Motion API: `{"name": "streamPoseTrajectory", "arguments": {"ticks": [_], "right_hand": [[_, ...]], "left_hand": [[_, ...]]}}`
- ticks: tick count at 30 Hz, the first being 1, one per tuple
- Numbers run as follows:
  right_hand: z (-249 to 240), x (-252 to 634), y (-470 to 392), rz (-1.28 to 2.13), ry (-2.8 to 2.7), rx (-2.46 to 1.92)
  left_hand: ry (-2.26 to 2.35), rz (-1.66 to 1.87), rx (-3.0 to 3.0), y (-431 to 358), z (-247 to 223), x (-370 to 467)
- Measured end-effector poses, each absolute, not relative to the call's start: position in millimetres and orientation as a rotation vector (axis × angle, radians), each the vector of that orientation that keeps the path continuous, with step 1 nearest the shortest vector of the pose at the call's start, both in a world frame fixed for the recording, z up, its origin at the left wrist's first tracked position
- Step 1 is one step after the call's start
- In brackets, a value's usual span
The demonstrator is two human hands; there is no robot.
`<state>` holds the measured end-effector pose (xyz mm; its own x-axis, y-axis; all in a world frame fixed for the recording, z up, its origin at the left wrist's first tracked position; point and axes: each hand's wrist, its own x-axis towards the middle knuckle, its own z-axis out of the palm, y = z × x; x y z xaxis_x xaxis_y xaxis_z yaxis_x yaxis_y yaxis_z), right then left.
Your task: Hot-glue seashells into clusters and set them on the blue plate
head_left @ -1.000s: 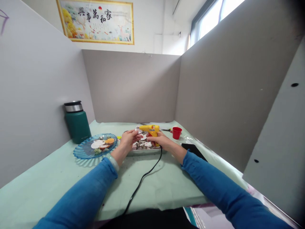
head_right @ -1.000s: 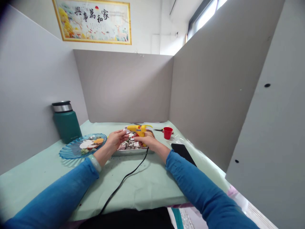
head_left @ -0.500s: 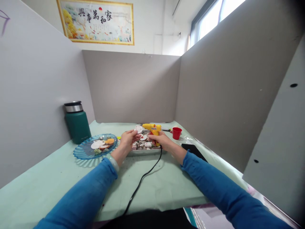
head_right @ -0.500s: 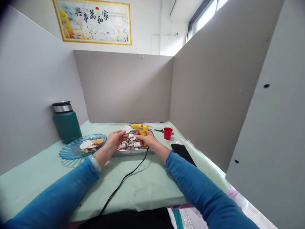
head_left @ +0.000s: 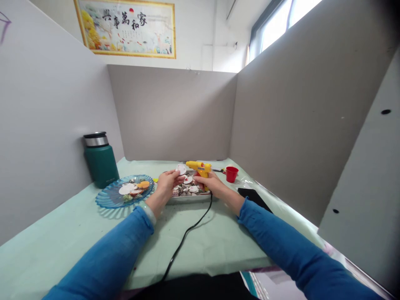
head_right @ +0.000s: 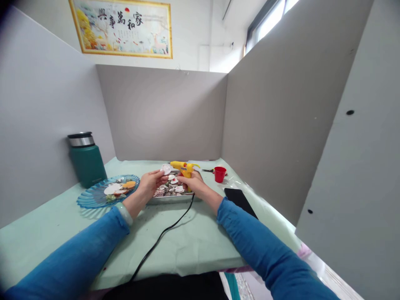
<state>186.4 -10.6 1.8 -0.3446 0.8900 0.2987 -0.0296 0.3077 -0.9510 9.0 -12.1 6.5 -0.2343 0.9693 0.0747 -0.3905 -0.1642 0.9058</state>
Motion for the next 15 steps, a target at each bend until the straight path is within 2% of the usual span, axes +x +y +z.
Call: {"name": "streamPoseTrajectory", "arguments": {"ticks": [15], "right_hand": [[1.8,183.3,-10.1,1.176,-1.646,-0.866]], "left_hand": [[0.953,1.565,0.902,-12.3,7.8,9.9]]}}
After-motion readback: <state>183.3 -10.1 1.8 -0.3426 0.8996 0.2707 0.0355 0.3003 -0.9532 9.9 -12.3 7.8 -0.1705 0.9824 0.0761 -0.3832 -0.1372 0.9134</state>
